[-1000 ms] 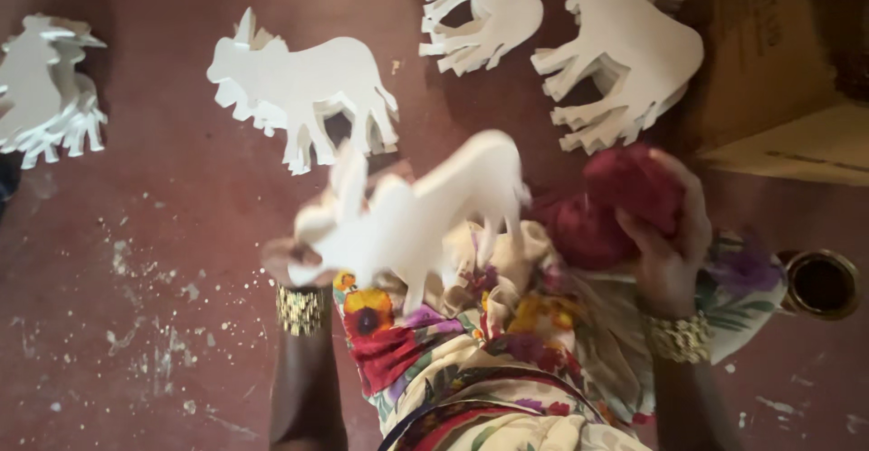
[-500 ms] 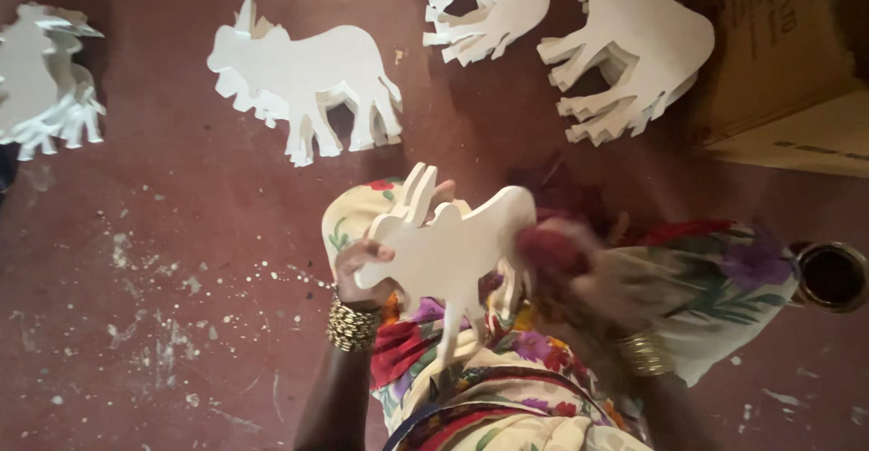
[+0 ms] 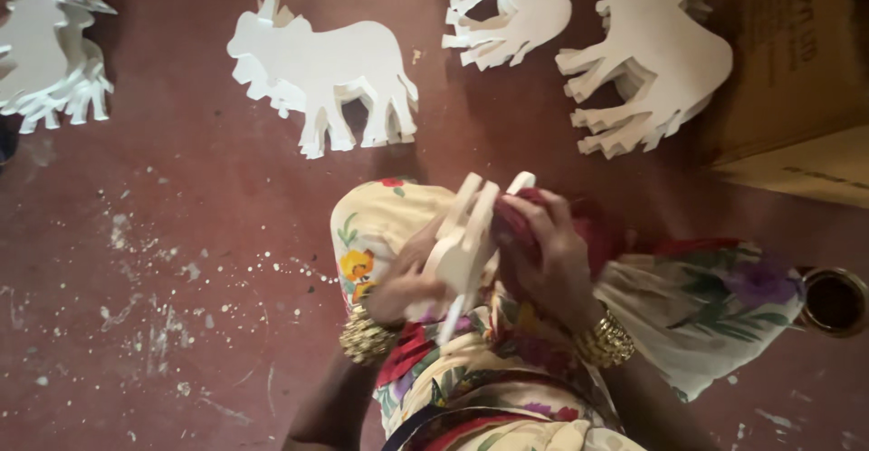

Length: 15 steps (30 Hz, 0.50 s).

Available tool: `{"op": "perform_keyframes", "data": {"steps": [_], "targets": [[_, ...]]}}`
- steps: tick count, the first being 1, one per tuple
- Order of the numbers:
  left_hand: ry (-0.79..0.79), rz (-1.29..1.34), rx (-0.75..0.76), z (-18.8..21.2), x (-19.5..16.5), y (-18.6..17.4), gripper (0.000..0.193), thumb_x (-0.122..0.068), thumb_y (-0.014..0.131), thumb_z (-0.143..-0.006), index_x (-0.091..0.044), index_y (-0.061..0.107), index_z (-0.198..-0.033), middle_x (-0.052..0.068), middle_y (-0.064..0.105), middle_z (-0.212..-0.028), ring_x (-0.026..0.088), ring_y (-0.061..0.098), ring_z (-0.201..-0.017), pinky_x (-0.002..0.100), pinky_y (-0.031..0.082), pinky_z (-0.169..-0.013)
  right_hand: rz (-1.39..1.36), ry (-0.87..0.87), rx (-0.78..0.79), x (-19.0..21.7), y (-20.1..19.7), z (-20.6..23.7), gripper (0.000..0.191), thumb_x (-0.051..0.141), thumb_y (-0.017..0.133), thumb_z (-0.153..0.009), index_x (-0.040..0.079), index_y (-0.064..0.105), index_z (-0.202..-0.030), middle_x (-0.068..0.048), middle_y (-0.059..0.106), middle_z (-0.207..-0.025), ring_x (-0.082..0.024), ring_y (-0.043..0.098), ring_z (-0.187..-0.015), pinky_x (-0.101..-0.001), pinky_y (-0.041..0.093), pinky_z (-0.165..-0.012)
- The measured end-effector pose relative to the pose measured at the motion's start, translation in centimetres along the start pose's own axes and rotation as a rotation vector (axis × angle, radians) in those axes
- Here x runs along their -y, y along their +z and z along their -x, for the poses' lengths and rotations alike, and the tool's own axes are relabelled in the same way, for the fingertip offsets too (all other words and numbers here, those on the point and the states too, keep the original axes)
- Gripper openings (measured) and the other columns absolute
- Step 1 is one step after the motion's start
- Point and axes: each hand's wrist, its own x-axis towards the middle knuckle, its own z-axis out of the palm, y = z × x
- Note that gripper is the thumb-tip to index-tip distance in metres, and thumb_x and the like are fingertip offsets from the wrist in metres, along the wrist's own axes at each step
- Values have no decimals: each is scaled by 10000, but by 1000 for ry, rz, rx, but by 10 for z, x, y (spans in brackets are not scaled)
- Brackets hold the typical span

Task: The person sits on the floor and wipes white foam animal-shaped cutouts one at a time with a red cloth, then places each cleaned cutout on the floor with the others. They pick up the next cutout from the pile and repeat the wiping.

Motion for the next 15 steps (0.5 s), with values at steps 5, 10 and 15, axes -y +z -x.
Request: {"op": "perform_keyframes", "data": {"steps": [5, 10, 15], "targets": [[-53, 220, -96, 2, 18, -2, 1045, -54, 592, -697, -3, 219, -1672, 246, 490, -1436, 194, 599, -1101, 252, 527, -844, -232, 329, 20, -21, -21, 3, 374, 125, 720, -946, 68, 642, -1308, -122, 706, -1264, -230, 699, -1148, -378, 566, -980], [213, -274, 114, -15, 10, 16, 1122, -93, 635, -656, -66, 136, -1660, 209, 148, -1744, 274, 156, -1495, 361, 191, -1176, -444, 227, 132, -18, -27, -3, 348, 100, 664, -965, 33, 588, -1298, -127, 683, -1229, -231, 687, -1130, -369, 561, -958], [125, -203, -6, -19, 10, 32, 1072, -208, 661, -701, -43, 251, -1678, 195, 47, -1795, 267, -28, -1697, 421, 86, -1331, -289, -184, 226, -11, -11, 2, 407, 31, 701, -876, -9, 595, -1267, -232, 557, -1329, -371, 594, -1226, -419, 492, -1024]]}}
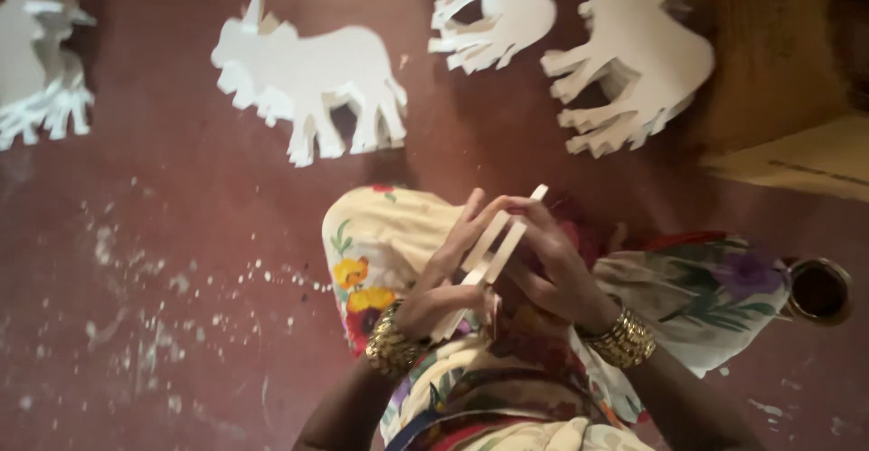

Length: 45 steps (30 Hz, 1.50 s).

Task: The person sits on the floor and wipes white foam animal-shaped cutouts one at a time with a red cloth, then places each cleaned cutout on the floor with the others. They pick up the next cutout from the pile and repeat the wiping.

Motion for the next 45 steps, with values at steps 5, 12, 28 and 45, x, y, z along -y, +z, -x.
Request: {"op": "perform_keyframes", "data": {"steps": [5, 12, 28, 45], "targets": [[-11, 452, 22, -1, 19, 3, 1228, -282, 822, -781, -86, -2, -1671, 216, 64, -1739, 294, 90, -1625, 407, 108, -1320, 157, 107, -183, 3, 4, 3, 434, 54, 712, -857, 19, 606, -1277, -184, 595, -1279, -324, 640, -1168, -385, 528, -970], [217, 26, 128, -21, 39, -1, 1298, -556, 785, -890, -9, -69, -1701, 163, 170, -1769, 231, 232, -1629, 354, 210, -1336, -149, 292, -342, -33, 2, 5, 380, 59, 613, -961, 19, 566, -1336, -139, 626, -1285, -241, 640, -1184, -339, 523, -1006], [291, 327, -298, -69, 62, 54, 654, -148, 520, -1092, -155, 201, -1663, 211, 323, -1648, 281, 371, -1501, 378, 412, -1205, 412, 10, -293, 67, -36, -12, 345, 24, 714, -923, 46, 638, -1258, -158, 606, -1261, -297, 624, -1175, -407, 534, -1007], [341, -188, -188, -60, 64, 36, 881, -215, 716, -967, -60, 205, -1667, 158, 144, -1774, 285, 468, -1483, 434, 496, -1193, 277, -59, -295, 23, -7, 29, 371, 20, 774, -852, 89, 668, -1201, -195, 581, -1281, -332, 630, -1155, -403, 544, -979]]}}
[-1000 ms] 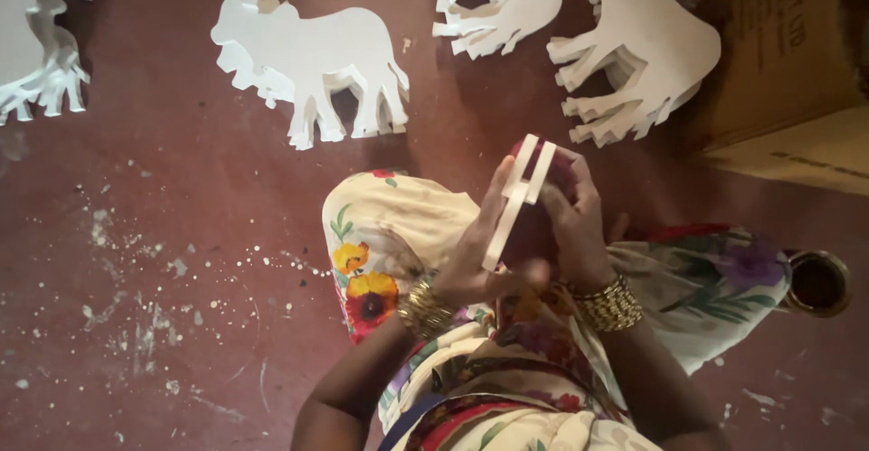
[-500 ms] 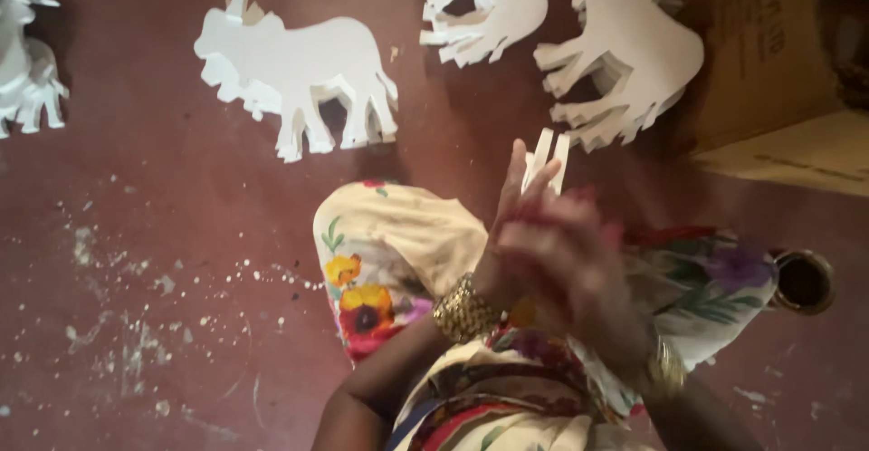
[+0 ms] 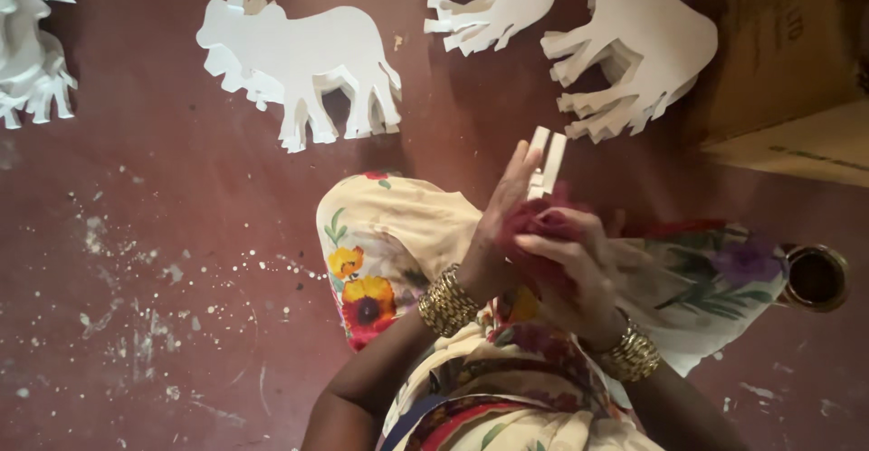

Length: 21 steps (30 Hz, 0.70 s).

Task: The person sits on the floor and wipes white foam animal-shaped cutouts one at a time with a red cloth, then places each cleaned cutout on the floor with the others. They pick up the next cutout from the pile and repeat the wiping.

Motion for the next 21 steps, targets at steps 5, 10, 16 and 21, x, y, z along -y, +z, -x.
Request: {"op": "perform_keyframes", "data": {"steps": [5, 10, 16, 21], "targets": [[52, -218, 73, -2, 2, -23, 880, -68, 721, -1002, -4, 172, -1686, 191, 375, -1717, 276, 542, -1503, 366, 486, -1221, -201, 98, -23, -10, -11, 3, 451, -27, 758, -797, 99, 657, -1218, -154, 605, -1290, -302, 635, -1175, -388, 544, -1011], [72, -300, 137, -2, 8, -22, 828, -12, 694, -964, -23, 214, -1639, 213, 428, -1628, 255, 585, -1376, 313, 501, -1164, -82, 139, -106, -10, 2, 2, 458, 18, 792, -834, 88, 623, -1254, -180, 552, -1290, -293, 611, -1172, -365, 539, -994], [68, -174, -39, 4, 2, -31, 752, 45, 544, -958, -42, 235, -1638, 179, 461, -1586, 263, 533, -1419, 315, 489, -1150, -135, 272, -46, -32, 52, 20, 426, 12, 734, -909, 80, 599, -1307, -154, 573, -1268, -304, 608, -1203, -387, 513, -1023], [-133, 20, 7, 12, -5, -33, 698, 88, 434, -1005, -23, 194, -1651, 168, 434, -1563, 250, 503, -1378, 287, 494, -1053, -76, 350, -147, -33, 19, 8, 468, -14, 681, -929, 94, 580, -1373, -141, 577, -1302, -303, 587, -1228, -382, 494, -1068]]}}
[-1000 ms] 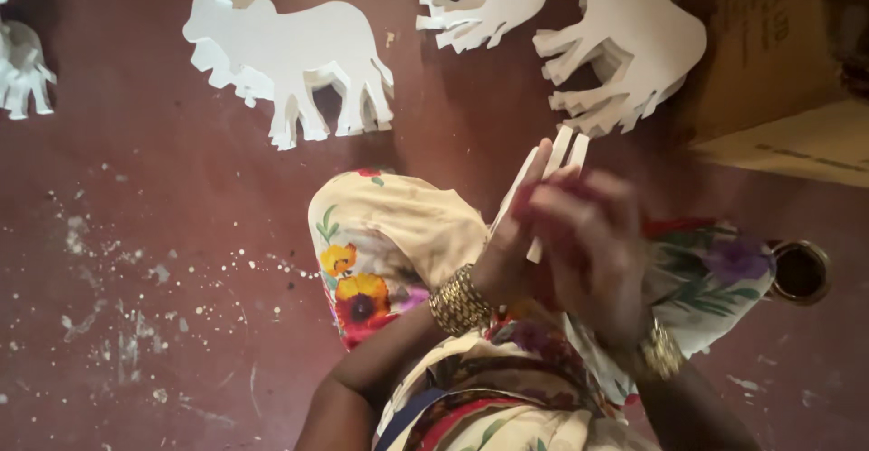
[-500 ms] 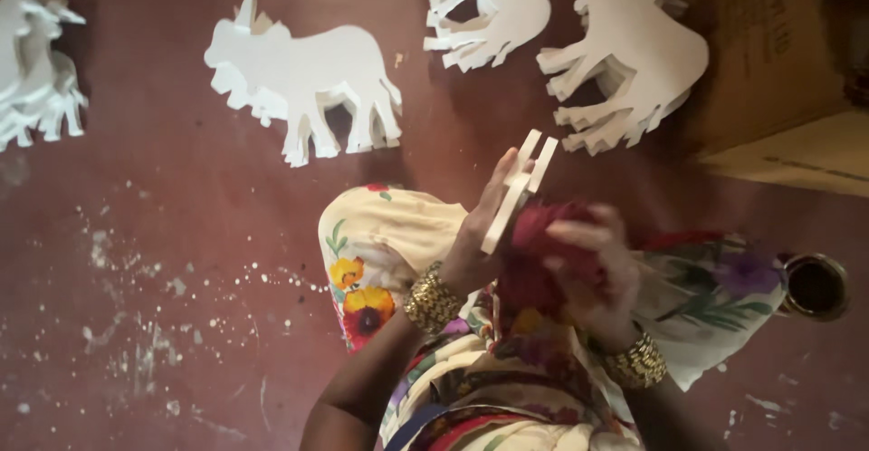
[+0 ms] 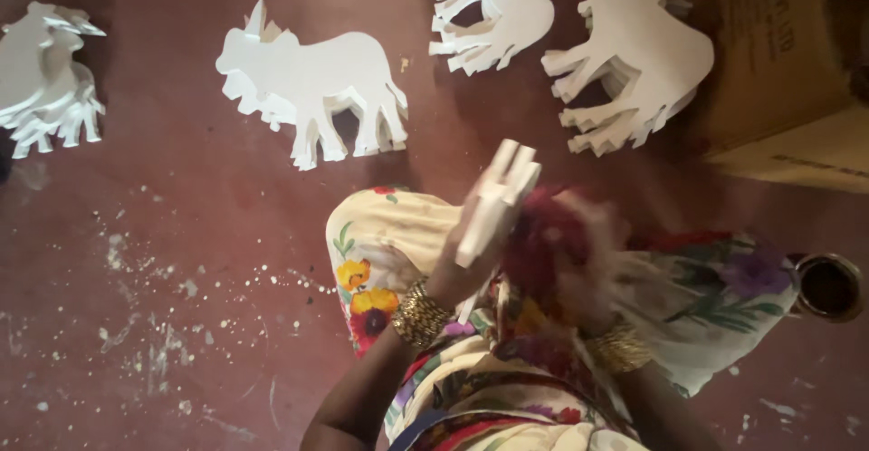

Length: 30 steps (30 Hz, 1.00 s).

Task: The person sits on the floor and wipes white foam animal-shaped cutouts one at a time with a red cloth, then places each cleaned cutout on the floor with the others. They pick up the next cutout from the pile and repeat the wiping.

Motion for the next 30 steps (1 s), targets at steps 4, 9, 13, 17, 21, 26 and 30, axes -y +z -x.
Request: {"op": "perform_keyframes", "data": {"steps": [4, 9, 13, 17, 21, 26, 30], "targets": [[198, -463, 38, 6, 8, 20, 584, 52, 523, -997, -2, 360, -1555, 249, 493, -1502, 367, 590, -1303, 363, 557, -1039, 273, -321, 15, 43, -37, -35, 433, 4, 696, -905, 106, 648, -1323, -121, 616, -1332, -342, 597, -1286, -425, 550, -1087], [323, -518, 79, 11, 17, 35, 452, -13, 586, -1019, 85, 454, -1440, 309, 414, -1592, 396, 610, -1306, 397, 571, -1016, 593, -259, 91, 56, -41, -77, 254, 65, 757, -801, 177, 768, -1029, -147, 671, -1169, -311, 704, -958, -404, 577, -788], [205, -325, 95, 16, 12, 16, 402, -49, 641, -992, 46, 537, -1369, 258, 507, -1471, 352, 642, -1238, 382, 576, -990, -39, 37, -197, 22, -61, -92, 214, 37, 624, -1004, 46, 687, -1209, -112, 695, -1196, -219, 687, -1043, -342, 584, -987], [-46, -125, -88, 11, -4, -32, 353, -84, 695, -965, 7, 619, -1298, 207, 601, -1351, 308, 674, -1169, 368, 582, -964, -176, 124, -3, -21, -45, -49, 281, 2, 558, -944, 73, 679, -1188, -117, 688, -1225, -214, 695, -1089, -346, 570, -1002], [-21, -174, -245, 11, -33, -79, 305, -120, 750, -938, -33, 702, -1226, 155, 694, -1230, 263, 707, -1101, 353, 587, -938, -313, 77, 751, -46, 1, 19, 503, 59, 764, -830, -3, 625, -1309, -195, 547, -1426, -331, 517, -1319, -437, 396, -1080], [225, -584, -173, 23, -65, -107, 251, -97, 810, -884, -69, 792, -1133, 118, 765, -1155, 240, 733, -1060, 358, 588, -935, -397, 368, 265, -82, 13, 26, 294, 154, 693, -978, 6, 640, -1226, -154, 565, -1444, -262, 596, -1299, -354, 476, -1126], [318, -335, -224, 9, -43, -115, 294, -33, 817, -813, -99, 771, -1097, 130, 728, -1221, 254, 709, -1128, 368, 565, -1011, -746, 565, 377, -145, 1, 3, 504, 164, 710, -955, 131, 499, -1411, -82, 592, -1340, -206, 615, -1166, -385, 513, -986]]}}
